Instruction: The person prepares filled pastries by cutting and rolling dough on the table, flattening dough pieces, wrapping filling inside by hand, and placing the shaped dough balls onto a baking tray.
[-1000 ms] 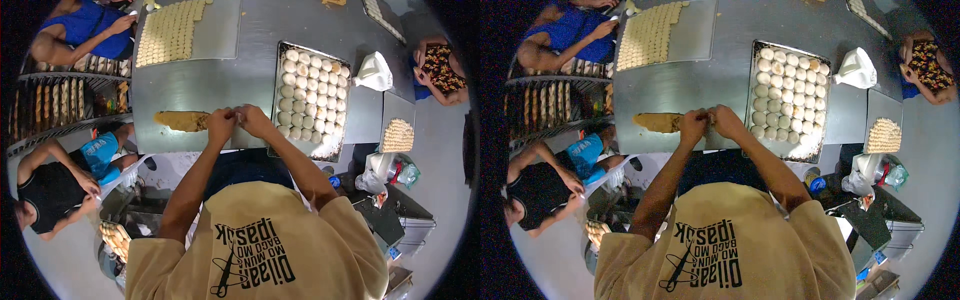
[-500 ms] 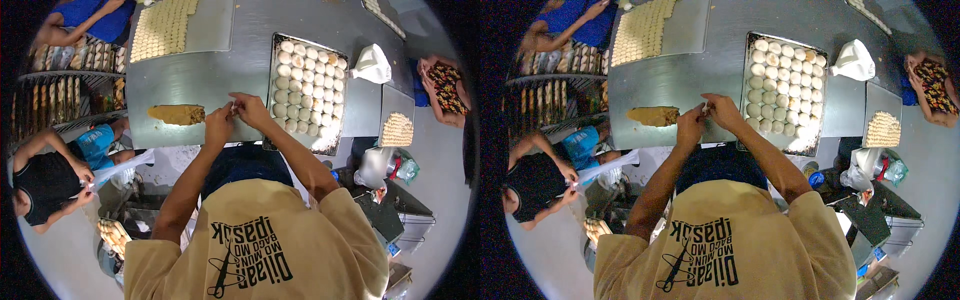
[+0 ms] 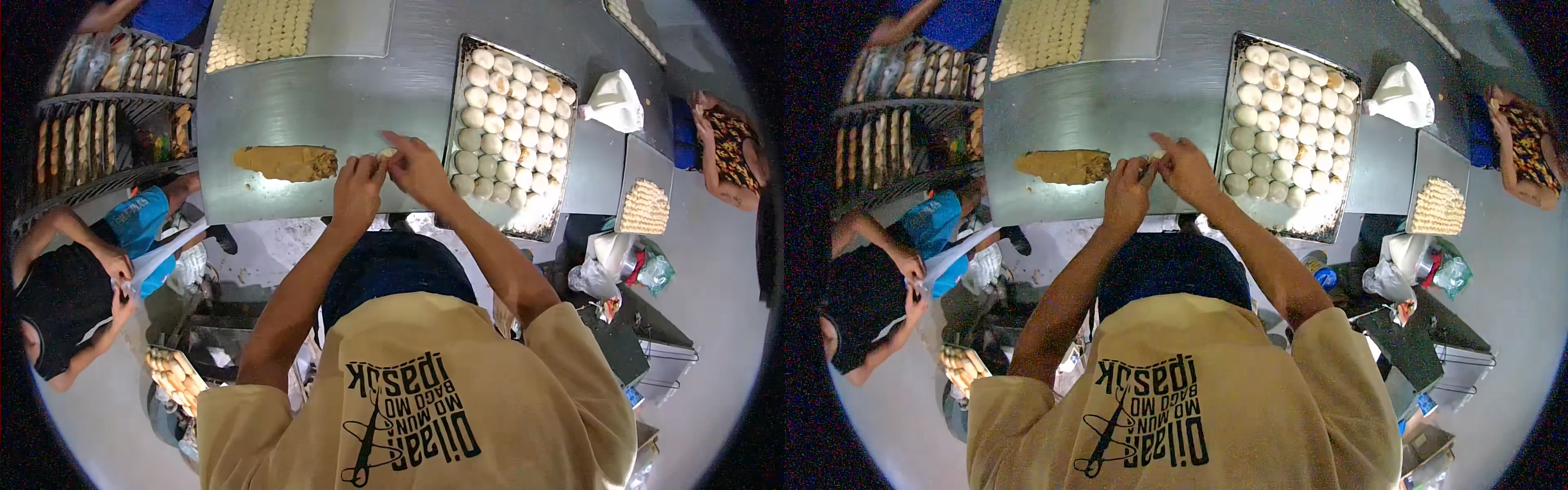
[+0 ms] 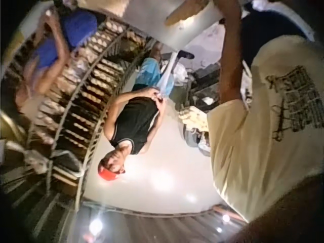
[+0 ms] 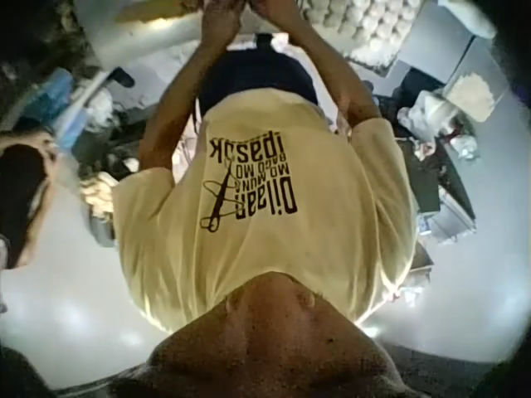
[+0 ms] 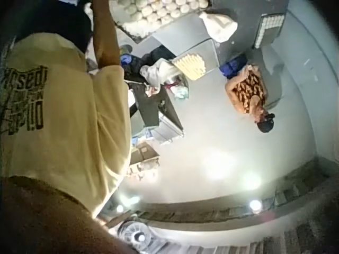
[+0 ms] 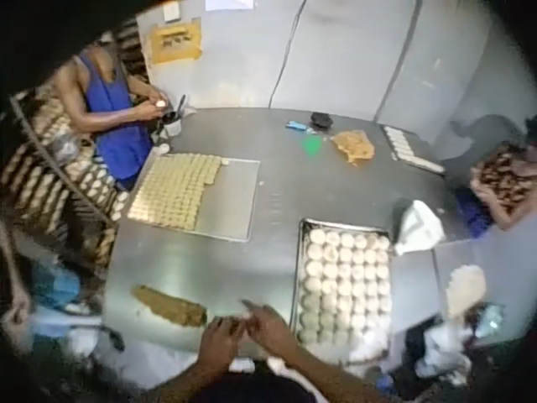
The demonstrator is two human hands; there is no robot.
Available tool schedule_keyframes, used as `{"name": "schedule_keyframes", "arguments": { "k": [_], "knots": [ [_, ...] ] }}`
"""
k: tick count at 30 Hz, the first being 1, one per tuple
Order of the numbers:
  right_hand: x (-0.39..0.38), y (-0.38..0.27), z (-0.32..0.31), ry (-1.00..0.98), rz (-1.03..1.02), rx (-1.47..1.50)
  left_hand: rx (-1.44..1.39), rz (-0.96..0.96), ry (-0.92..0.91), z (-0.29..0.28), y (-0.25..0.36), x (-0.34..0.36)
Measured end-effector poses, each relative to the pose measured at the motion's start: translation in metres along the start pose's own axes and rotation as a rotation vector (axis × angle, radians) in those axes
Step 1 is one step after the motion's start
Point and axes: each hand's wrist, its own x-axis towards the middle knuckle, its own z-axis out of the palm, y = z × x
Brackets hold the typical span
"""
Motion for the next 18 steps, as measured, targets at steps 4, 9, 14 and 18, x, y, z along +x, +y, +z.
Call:
{"name": "schedule_keyframes", "arguments": {
  "k": [4,9,14,18],
  "knots": [
    [0.034,0.006,-0.002,0.237,0.124,0.12,-0.032,-0.029,0.067,-0.035,0.006,0.023],
    [0.064,-0.01,0.045,0.41,0.038,-0.677,-0.203,-0.104,0.226,-0.075,-0.012,0.019],
    [0.066,0.006,0.063,0.371,0.031,-0.578,-0.329,-0.181,0.132,-0.094,-0.057,-0.036],
    [0.034,0.009,0.032,0.354,0.167,-0.173,-0.436,-0.208,0.076,-0.107,-0.08,-0.072]
  ]
}}
